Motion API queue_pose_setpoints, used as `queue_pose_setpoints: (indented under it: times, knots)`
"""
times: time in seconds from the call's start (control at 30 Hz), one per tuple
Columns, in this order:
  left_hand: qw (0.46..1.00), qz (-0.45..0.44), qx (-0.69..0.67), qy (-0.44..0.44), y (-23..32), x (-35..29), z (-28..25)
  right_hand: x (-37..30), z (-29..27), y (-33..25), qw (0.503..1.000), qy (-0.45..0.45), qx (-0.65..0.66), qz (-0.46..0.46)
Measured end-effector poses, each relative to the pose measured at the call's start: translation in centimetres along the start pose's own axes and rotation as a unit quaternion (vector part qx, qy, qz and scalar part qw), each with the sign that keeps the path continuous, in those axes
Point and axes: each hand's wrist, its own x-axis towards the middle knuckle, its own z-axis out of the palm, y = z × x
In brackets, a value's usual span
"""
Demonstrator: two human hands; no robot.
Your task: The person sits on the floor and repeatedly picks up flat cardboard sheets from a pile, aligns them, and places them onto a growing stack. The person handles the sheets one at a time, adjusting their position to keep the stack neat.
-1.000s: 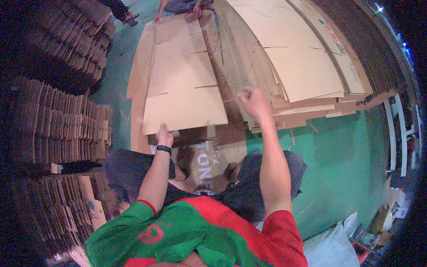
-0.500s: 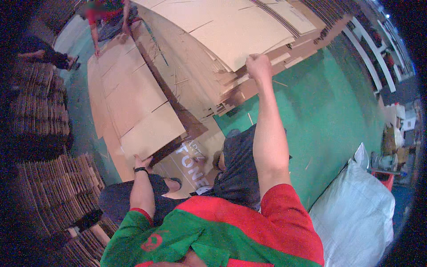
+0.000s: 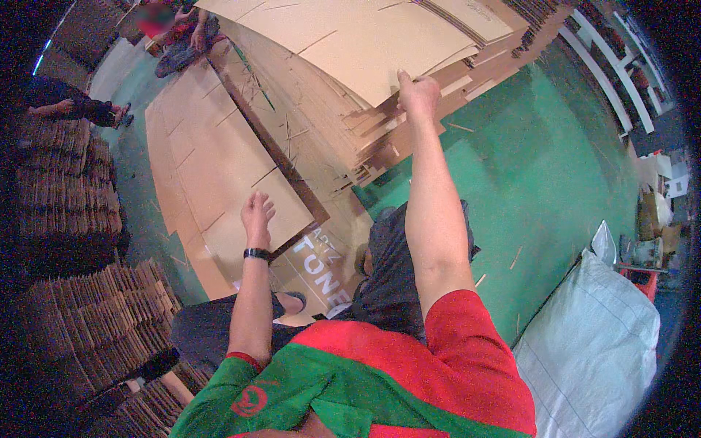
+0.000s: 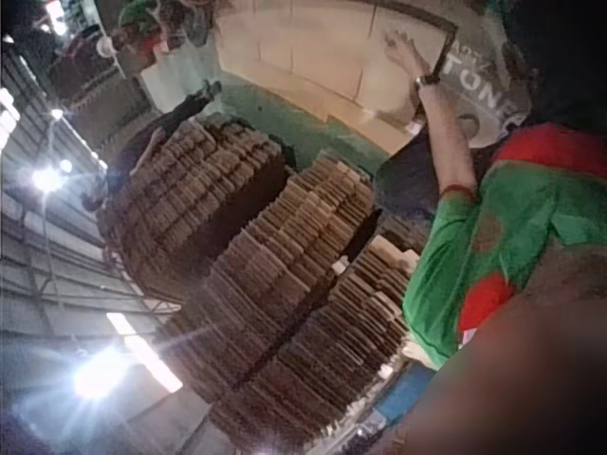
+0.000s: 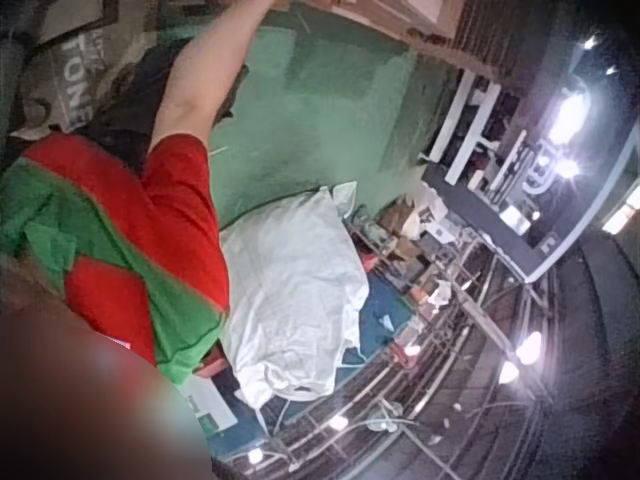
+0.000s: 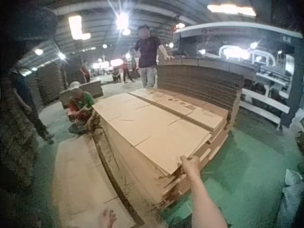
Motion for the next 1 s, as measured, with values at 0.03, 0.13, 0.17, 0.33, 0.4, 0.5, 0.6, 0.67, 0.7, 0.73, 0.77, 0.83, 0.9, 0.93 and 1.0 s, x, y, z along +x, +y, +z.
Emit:
queue_pose_setpoints:
  times: [0.03,0.13,0.17,0.33,0.4,0.5,0.6,0.67,0.7,0.73,0.77,0.83,0.9,0.93,1.0]
  knots:
    - [1.000,0.012,0.014,-0.024,2.1,-0.4,1.5,-0.2,0.2,-0.1,1.000,-0.008,0.025,0.007]
    - [0.992,0.042,-0.025,-0.116,6.9,-1.0,6.0,-0.8,0.6,-0.4,0.998,0.050,-0.006,-0.043]
    - [0.990,0.048,-0.009,-0.133,8.2,-1.0,7.4,-1.1,0.7,-0.4,0.986,0.104,-0.078,-0.107]
    - [0.971,0.056,0.003,-0.232,12.6,-1.8,13.8,-1.9,-0.5,-0.1,0.961,-0.018,-0.269,-0.066]
    - [0.963,0.059,0.029,-0.262,13.6,-1.9,16.0,-2.2,-0.4,0.1,0.968,-0.066,-0.237,-0.053]
    - [0.958,0.051,0.038,-0.279,14.9,-2.0,18.5,-2.1,-0.2,0.0,0.955,-0.066,-0.275,-0.085]
    - [0.966,0.017,0.010,-0.259,15.8,-2.3,19.6,-2.2,0.2,-0.8,0.979,-0.162,-0.124,-0.008]
    - [0.967,-0.015,-0.066,-0.247,16.4,-2.3,19.4,-3.1,1.0,-1.6,0.967,-0.254,0.015,0.002]
    - [0.965,-0.033,-0.102,-0.239,16.7,-2.3,19.2,-3.8,1.5,-2.2,0.955,-0.287,0.076,0.017]
    - [0.958,-0.035,-0.132,-0.251,17.0,-2.1,18.9,-4.8,2.3,-2.7,0.935,-0.349,0.063,-0.008]
    - [0.951,-0.039,-0.162,-0.262,17.0,-1.8,18.2,-6.2,3.4,-3.0,0.916,-0.398,0.040,-0.022]
    - [0.948,-0.026,-0.213,-0.236,16.2,-1.4,16.1,-8.3,3.9,-3.4,0.885,-0.463,-0.032,-0.052]
    - [0.956,0.009,-0.250,-0.156,14.5,-0.4,12.8,-9.2,3.8,-3.9,0.849,-0.509,-0.100,-0.099]
    - [0.957,0.021,-0.257,-0.133,13.2,0.0,10.4,-9.1,3.4,-4.2,0.871,-0.465,-0.136,-0.086]
    - [0.958,0.050,-0.271,-0.077,9.4,0.4,3.8,-8.4,1.7,-4.2,0.911,-0.349,-0.153,-0.158]
